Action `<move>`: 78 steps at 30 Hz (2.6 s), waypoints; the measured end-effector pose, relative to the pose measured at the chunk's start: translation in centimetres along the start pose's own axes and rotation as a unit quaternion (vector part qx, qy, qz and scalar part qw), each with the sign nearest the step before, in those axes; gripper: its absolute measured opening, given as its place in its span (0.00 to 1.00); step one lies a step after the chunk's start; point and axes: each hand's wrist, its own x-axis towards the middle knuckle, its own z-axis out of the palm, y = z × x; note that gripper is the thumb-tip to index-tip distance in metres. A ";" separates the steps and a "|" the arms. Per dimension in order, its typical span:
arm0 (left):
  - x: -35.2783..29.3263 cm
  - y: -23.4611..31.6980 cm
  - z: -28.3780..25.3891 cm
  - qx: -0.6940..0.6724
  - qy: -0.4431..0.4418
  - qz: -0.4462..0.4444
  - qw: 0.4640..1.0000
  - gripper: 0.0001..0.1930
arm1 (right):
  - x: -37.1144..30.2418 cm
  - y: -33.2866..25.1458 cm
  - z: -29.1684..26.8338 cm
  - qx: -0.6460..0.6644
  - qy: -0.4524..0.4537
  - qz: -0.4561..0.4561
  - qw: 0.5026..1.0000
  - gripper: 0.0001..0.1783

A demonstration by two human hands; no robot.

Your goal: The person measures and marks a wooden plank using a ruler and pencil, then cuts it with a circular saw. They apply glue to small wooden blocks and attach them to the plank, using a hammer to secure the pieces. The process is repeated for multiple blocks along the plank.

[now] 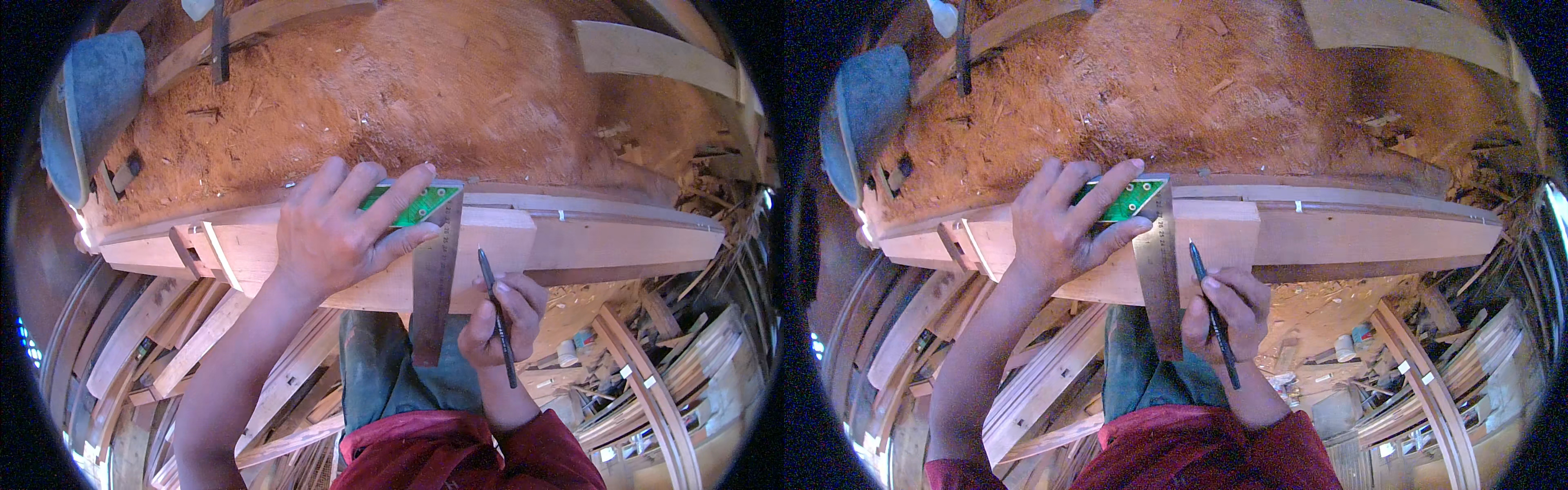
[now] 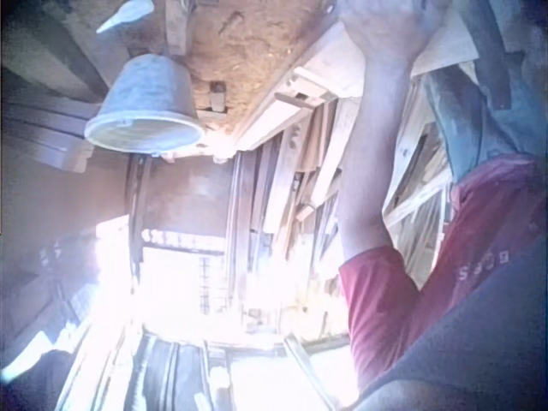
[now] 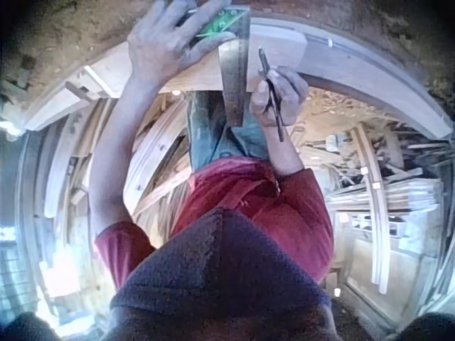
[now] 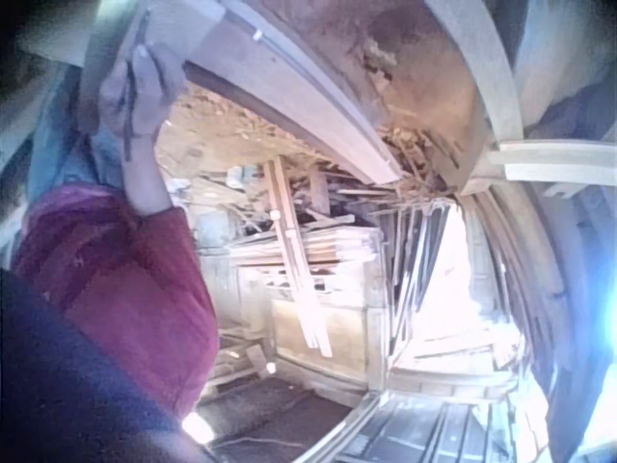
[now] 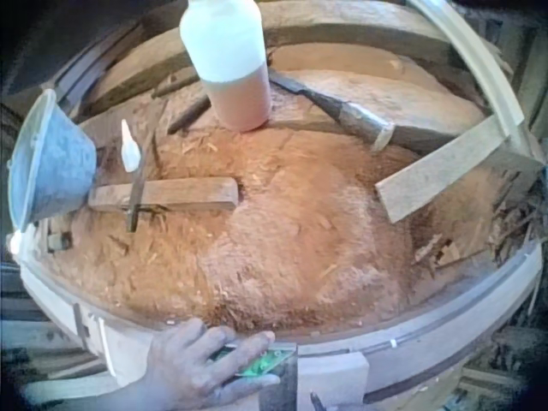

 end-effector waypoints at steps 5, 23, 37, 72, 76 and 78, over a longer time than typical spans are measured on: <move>-0.2 -0.1 0.1 0.004 0.009 0.005 1.000 0.31 | 0.4 -0.2 0.0 -0.045 -0.035 -0.036 0.998 0.15; -10.3 2.2 0.5 -0.219 0.365 -0.081 0.901 0.20 | -8.3 -2.8 -9.1 0.140 0.112 0.147 0.973 0.15; -16.3 5.2 2.6 -0.026 0.012 0.206 0.978 0.25 | -16.8 -4.0 5.4 0.307 0.125 0.318 0.888 0.13; -8.1 3.3 0.6 0.177 -0.141 0.305 0.925 0.49 | -13.6 -3.3 7.6 0.435 0.225 0.335 0.805 0.16; -7.9 2.7 0.5 0.164 -0.131 0.326 0.922 0.48 | -13.6 -3.4 7.7 0.434 0.232 0.326 0.807 0.16; -7.8 2.7 0.5 0.170 -0.140 0.321 0.921 0.47 | -13.4 -3.6 7.5 0.433 0.235 0.327 0.806 0.16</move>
